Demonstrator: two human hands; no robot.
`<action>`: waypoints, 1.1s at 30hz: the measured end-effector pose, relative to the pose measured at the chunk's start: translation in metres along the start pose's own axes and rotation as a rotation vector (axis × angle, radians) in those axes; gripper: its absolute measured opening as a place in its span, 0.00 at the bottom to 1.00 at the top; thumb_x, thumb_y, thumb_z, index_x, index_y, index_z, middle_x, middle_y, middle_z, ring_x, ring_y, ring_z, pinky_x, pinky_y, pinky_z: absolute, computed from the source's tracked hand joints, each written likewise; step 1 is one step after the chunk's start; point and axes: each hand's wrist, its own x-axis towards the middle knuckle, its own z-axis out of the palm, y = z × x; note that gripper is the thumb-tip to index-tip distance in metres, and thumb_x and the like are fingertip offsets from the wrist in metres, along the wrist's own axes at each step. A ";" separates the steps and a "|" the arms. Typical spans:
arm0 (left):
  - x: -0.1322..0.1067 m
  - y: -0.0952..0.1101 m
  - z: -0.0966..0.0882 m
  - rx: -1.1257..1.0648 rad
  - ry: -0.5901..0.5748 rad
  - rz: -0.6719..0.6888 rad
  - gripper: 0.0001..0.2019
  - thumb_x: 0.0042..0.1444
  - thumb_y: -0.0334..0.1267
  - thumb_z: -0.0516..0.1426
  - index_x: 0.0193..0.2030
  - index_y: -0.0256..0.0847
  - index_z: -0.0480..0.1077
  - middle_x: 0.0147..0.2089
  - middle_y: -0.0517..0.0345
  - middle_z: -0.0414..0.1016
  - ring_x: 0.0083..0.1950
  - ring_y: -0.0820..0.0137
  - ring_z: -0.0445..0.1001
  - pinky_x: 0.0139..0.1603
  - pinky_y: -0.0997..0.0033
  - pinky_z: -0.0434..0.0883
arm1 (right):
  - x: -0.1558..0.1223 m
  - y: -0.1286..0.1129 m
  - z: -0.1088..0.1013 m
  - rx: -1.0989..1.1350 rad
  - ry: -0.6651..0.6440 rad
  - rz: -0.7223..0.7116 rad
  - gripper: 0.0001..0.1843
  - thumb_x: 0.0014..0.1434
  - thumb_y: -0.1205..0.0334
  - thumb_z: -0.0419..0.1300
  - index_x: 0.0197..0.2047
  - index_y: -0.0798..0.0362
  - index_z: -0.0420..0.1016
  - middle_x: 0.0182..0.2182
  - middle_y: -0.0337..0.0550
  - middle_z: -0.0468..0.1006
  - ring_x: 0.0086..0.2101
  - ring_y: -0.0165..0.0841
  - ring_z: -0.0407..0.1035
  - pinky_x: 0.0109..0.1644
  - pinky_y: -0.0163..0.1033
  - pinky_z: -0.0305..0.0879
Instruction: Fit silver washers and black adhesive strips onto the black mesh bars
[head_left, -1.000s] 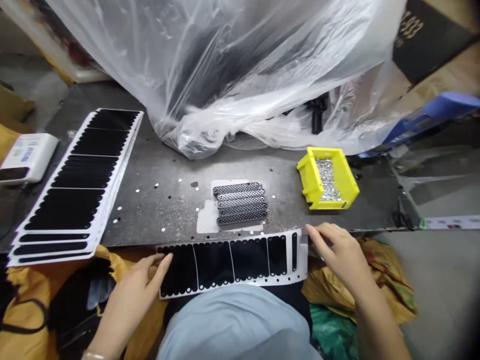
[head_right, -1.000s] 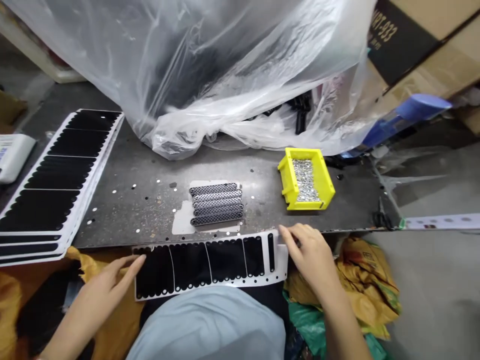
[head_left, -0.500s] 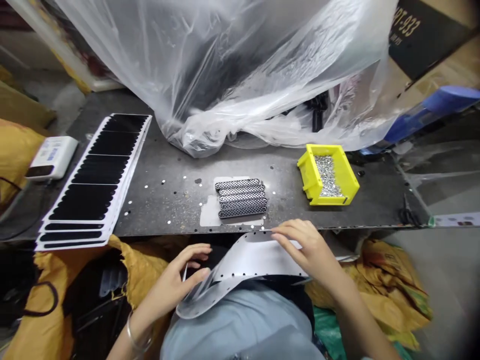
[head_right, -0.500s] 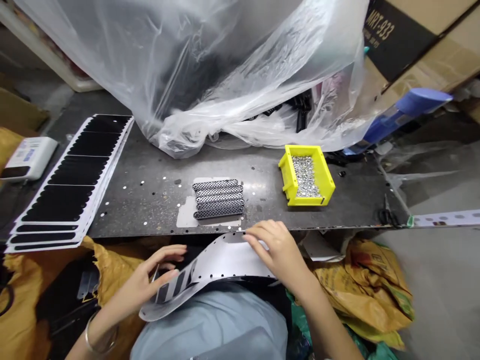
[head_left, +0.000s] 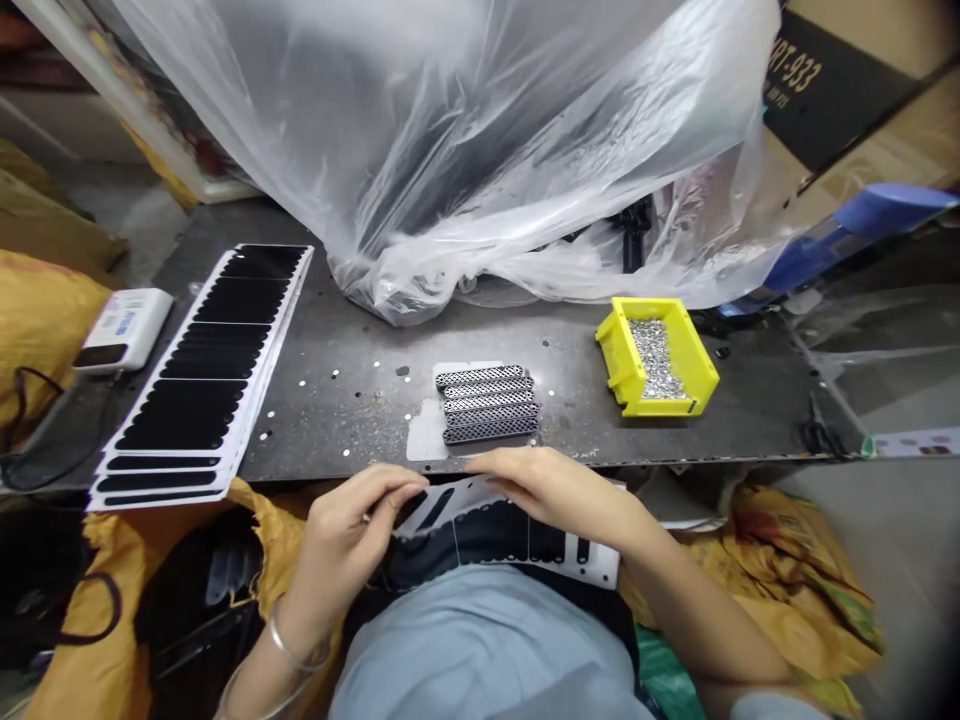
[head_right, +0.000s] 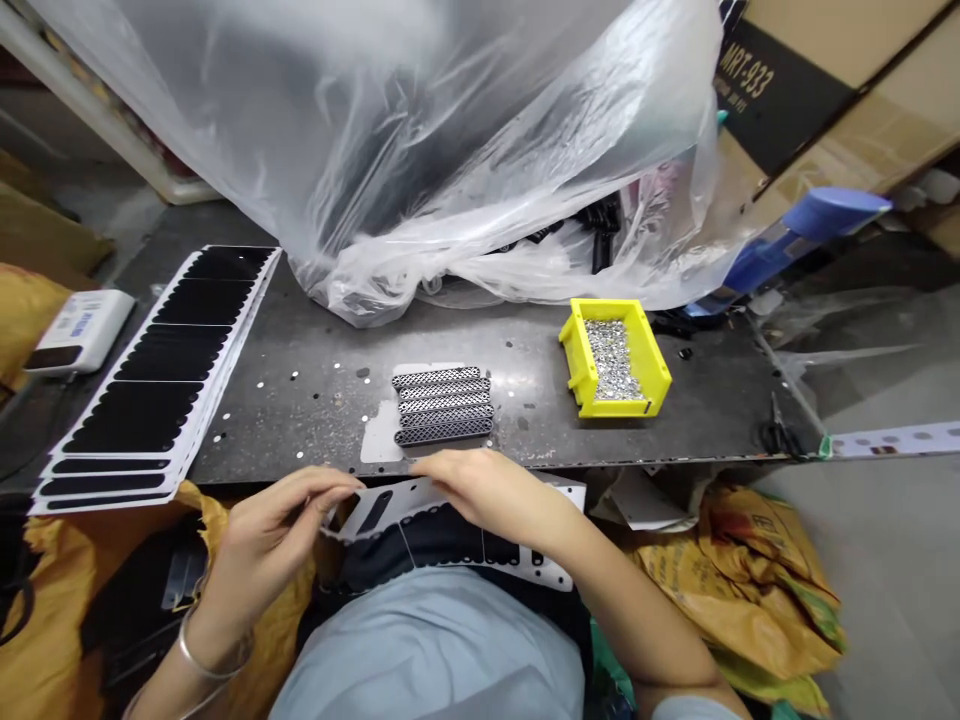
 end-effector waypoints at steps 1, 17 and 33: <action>0.005 0.009 0.004 -0.026 0.099 0.030 0.09 0.69 0.37 0.57 0.40 0.46 0.79 0.39 0.59 0.84 0.40 0.69 0.80 0.45 0.70 0.75 | -0.005 -0.007 -0.010 -0.015 0.057 -0.014 0.22 0.70 0.72 0.55 0.63 0.46 0.74 0.51 0.41 0.84 0.47 0.35 0.80 0.51 0.41 0.78; 0.009 -0.018 0.073 -0.464 -0.020 -0.549 0.19 0.64 0.55 0.57 0.31 0.43 0.63 0.26 0.66 0.66 0.28 0.72 0.67 0.33 0.74 0.68 | -0.022 -0.010 0.054 0.136 0.485 0.106 0.21 0.70 0.66 0.58 0.64 0.43 0.73 0.44 0.47 0.77 0.44 0.39 0.76 0.46 0.48 0.80; 0.020 -0.037 0.050 -0.119 0.055 -0.382 0.11 0.67 0.46 0.58 0.48 0.44 0.78 0.47 0.58 0.84 0.48 0.65 0.81 0.51 0.71 0.75 | 0.032 0.019 0.024 -0.164 0.311 0.034 0.15 0.73 0.65 0.55 0.58 0.50 0.78 0.47 0.49 0.81 0.44 0.37 0.75 0.46 0.45 0.73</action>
